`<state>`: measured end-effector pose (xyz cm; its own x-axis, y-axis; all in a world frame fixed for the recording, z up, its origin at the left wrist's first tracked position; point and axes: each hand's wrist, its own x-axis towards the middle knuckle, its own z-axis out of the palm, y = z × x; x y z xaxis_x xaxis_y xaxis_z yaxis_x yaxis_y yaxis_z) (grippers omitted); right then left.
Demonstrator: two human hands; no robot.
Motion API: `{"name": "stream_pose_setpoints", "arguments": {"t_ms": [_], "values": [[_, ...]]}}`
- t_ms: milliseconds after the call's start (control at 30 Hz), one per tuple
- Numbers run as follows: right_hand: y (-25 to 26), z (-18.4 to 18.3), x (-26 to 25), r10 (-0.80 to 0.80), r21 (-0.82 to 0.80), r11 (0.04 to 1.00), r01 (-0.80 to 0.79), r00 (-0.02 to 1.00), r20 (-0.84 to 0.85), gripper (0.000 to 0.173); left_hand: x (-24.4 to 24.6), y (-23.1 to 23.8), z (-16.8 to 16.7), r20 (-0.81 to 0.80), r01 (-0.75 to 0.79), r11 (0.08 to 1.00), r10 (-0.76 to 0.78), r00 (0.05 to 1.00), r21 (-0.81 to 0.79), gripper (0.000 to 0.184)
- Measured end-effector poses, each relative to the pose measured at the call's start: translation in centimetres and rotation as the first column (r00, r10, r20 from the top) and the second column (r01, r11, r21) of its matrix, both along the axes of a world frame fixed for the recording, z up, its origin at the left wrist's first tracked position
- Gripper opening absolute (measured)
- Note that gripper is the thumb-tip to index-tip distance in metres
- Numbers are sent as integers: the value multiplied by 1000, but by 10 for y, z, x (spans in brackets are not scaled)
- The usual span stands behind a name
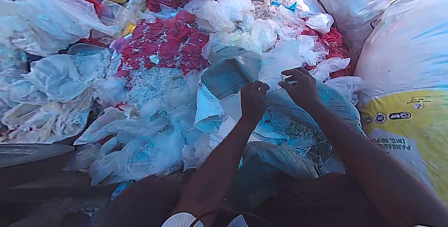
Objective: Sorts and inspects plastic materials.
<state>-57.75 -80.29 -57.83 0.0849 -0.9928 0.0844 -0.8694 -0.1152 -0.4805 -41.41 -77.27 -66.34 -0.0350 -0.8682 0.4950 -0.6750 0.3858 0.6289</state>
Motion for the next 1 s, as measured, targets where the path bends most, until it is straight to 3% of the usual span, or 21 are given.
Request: {"name": "stream_pose_setpoints", "arguments": {"t_ms": [100,233,500,567,633,700,767,833,867,900,933,1000], "values": [[-2,-4,1,-2,3,1000,2,1000,2,30,4,2,-4,49,-9,996,13,999,-91,19],[-5,-6,9,90,-68,993,-94,994,-66,13,11,4,-6,70,-8,988,18,997,-151,17],[-15,1,23,58,202,978,-44,996,-64,11,20,1,-3,92,-42,983,59,994,-177,15],[-15,0,26,84,166,984,-61,987,-135,10,21,0,-2,84,-4,998,9,996,-58,13],[-15,-4,26,140,70,989,-127,959,-246,7,25,-3,8,-8,112,973,-113,994,202,15],[-15,-11,23,218,-27,971,-240,918,-330,2,31,-8,17,-185,166,918,-104,977,359,41],[-14,-13,22,315,-89,926,-368,880,-356,6,37,-16,21,-261,62,931,37,965,359,59],[-12,-13,25,412,-153,865,-478,850,-327,8,47,-28,25,-347,27,899,140,927,436,90],[-10,-13,27,452,-189,835,-517,839,-302,10,53,-34,27,-427,87,856,164,889,510,106],[-9,-12,30,477,-222,813,-538,834,-276,11,59,-38,26,-527,175,809,185,830,560,110],[-7,-13,33,485,-259,802,-538,840,-241,12,63,-39,23,-610,252,773,210,765,582,101],[-3,-14,40,432,-288,849,-442,896,-100,11,63,-35,23,-652,233,774,283,704,588,61]]}}
